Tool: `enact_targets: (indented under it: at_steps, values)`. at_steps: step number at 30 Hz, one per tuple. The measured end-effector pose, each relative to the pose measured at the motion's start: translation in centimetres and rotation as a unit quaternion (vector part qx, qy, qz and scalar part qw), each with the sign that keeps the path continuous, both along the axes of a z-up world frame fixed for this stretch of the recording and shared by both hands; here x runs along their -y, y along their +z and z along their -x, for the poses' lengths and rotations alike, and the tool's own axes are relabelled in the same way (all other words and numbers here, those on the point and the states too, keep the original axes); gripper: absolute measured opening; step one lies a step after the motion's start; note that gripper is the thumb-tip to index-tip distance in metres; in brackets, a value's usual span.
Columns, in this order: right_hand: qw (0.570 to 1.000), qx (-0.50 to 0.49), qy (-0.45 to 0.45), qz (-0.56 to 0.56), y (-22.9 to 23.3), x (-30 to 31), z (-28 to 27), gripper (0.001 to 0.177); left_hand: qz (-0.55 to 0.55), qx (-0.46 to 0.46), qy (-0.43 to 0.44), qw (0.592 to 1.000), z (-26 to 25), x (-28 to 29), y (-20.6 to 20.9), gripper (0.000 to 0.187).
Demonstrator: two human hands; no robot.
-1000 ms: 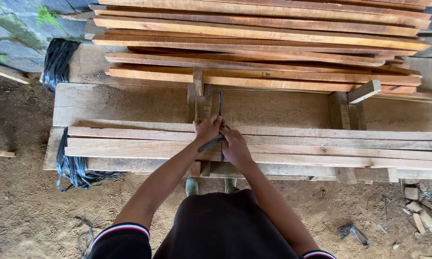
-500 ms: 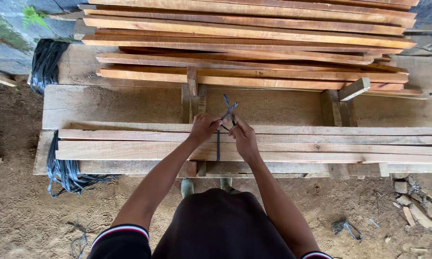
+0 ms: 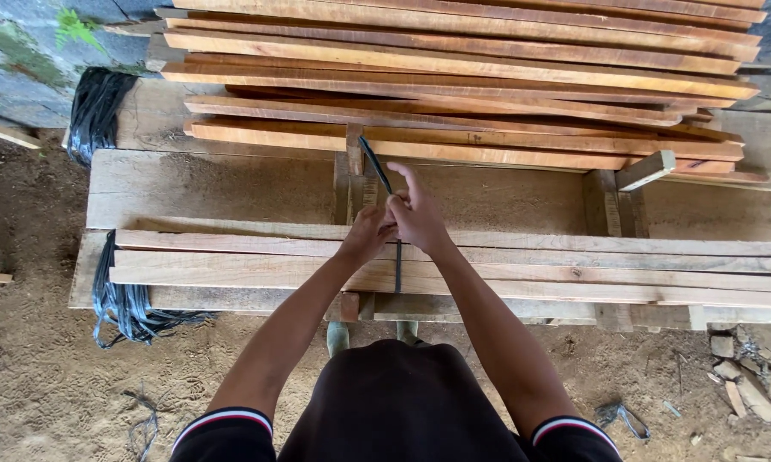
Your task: Bundling a set of long wooden slats together using plastic ties on a workbench.
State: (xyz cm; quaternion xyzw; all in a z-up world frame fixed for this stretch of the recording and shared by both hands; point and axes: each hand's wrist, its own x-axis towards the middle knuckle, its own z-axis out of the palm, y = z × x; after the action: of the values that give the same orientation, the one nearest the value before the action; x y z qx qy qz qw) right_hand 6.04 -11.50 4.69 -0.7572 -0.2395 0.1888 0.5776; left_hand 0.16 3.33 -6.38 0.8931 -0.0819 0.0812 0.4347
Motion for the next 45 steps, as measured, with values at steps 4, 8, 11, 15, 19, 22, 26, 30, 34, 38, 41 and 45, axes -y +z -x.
enact_targets:
  at_steps: [4,8,11,15,19,22,26,30,34,38,41,45]
  values:
    - [1.000,-0.021,0.006,0.009,-0.2,-0.8,-1.1,0.056,0.019,0.085,-0.030,0.996,-0.4,0.9,2.2,0.018]
    - [0.996,0.052,0.003,0.077,-2.4,0.2,-1.8,0.052,0.055,0.089,-0.019,0.994,-0.6,0.7,0.9,0.009]
    - [0.984,0.073,0.001,0.161,-5.3,1.5,-0.6,0.046,0.058,0.050,-0.007,0.997,-0.5,0.7,0.5,0.006]
    - [0.970,0.122,0.016,0.211,-10.3,3.8,1.6,0.036,0.034,0.003,0.041,0.999,-0.2,1.0,-0.2,0.014]
    - [0.935,0.298,0.005,0.192,-9.2,3.3,2.7,0.037,0.024,-0.021,0.040,0.999,0.3,1.0,1.1,0.016]
    - [0.916,0.361,-0.005,0.175,-10.7,3.7,2.2,0.030,0.046,-0.071,0.050,0.995,0.0,1.0,1.7,0.015]
    - [0.875,0.452,-0.041,0.166,-10.1,3.4,2.8,0.031,0.073,-0.130,0.069,0.987,-0.2,0.9,0.3,0.019]
    - [0.836,0.522,-0.077,0.152,-11.0,3.0,2.5,0.031,0.118,-0.207,0.081,0.968,-0.3,0.7,0.1,0.024]
    - [0.813,0.553,-0.094,0.155,-10.1,3.0,2.6,0.028,0.145,-0.245,0.090,0.954,-0.9,0.4,-2.0,0.033]
    - [0.824,0.540,-0.087,0.149,-10.8,3.1,2.4,0.024,0.160,-0.272,0.053,0.948,-1.3,-0.9,-1.1,0.042]
    - [0.829,0.533,-0.080,0.152,-10.8,3.1,2.2,0.023,0.179,-0.292,0.012,0.940,-1.0,-1.5,1.6,0.050]
    - [0.836,0.520,-0.070,0.162,-11.2,3.3,2.1,0.027,0.198,-0.275,-0.012,0.941,-0.5,-1.3,3.1,0.051]
